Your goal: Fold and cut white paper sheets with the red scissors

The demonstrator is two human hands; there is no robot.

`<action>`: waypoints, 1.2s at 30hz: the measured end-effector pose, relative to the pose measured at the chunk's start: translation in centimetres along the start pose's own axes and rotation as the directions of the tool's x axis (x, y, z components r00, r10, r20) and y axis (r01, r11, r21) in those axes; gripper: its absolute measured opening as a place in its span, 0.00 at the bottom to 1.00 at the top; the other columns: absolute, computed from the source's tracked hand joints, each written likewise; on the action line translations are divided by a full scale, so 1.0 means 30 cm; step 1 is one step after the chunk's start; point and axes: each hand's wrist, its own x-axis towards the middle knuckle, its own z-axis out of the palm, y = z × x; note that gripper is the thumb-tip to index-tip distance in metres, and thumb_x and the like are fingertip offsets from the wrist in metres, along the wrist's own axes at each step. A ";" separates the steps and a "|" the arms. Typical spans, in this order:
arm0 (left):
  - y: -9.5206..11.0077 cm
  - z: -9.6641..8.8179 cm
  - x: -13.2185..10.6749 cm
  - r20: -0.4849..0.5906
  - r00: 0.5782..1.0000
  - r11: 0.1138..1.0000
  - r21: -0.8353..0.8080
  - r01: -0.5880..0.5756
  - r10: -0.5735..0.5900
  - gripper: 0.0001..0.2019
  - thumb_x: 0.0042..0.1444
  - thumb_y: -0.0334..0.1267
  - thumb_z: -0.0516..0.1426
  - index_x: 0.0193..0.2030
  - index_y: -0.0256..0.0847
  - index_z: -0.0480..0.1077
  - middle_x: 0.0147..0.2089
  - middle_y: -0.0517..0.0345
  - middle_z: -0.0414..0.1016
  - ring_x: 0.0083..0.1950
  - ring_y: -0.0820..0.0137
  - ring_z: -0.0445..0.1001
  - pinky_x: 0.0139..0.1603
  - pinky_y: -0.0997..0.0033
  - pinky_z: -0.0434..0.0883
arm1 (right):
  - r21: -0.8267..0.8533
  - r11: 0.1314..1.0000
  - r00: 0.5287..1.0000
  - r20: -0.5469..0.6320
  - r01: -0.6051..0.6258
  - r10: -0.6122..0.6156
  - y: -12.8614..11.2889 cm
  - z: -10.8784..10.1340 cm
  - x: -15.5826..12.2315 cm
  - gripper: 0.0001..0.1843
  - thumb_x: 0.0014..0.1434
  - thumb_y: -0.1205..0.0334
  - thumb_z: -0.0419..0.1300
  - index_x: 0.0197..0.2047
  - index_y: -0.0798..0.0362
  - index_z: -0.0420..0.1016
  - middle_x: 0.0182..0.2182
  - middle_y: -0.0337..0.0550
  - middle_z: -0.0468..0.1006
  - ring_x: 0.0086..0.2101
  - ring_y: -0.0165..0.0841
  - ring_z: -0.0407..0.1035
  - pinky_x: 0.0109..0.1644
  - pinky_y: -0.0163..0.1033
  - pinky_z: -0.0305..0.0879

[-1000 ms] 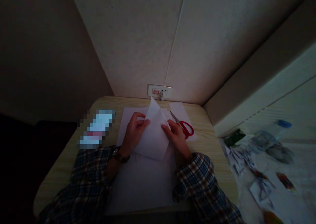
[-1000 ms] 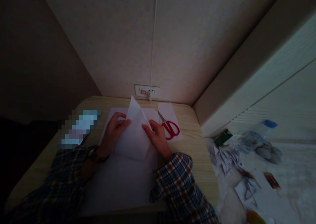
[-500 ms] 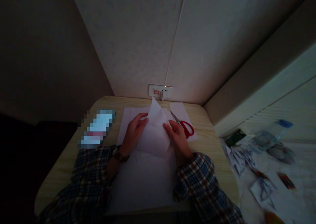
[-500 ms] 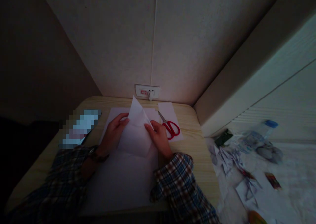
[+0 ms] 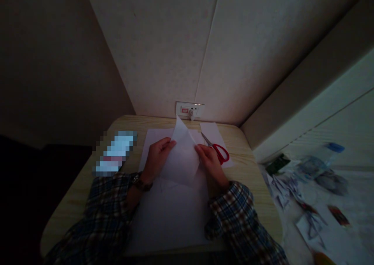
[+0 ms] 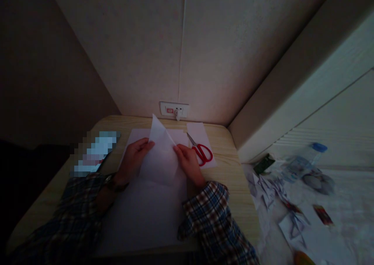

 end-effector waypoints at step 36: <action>-0.010 0.004 0.006 0.046 0.999 0.996 0.088 -0.014 0.010 0.13 0.50 0.45 0.54 0.22 0.40 0.60 0.21 0.67 0.59 0.23 0.75 0.58 0.22 0.78 0.54 | 0.006 0.996 0.995 -0.017 -0.093 0.093 0.037 -0.023 0.021 0.17 0.50 0.51 0.59 0.20 0.55 0.70 0.17 0.36 0.66 0.20 0.27 0.57 0.21 0.32 0.50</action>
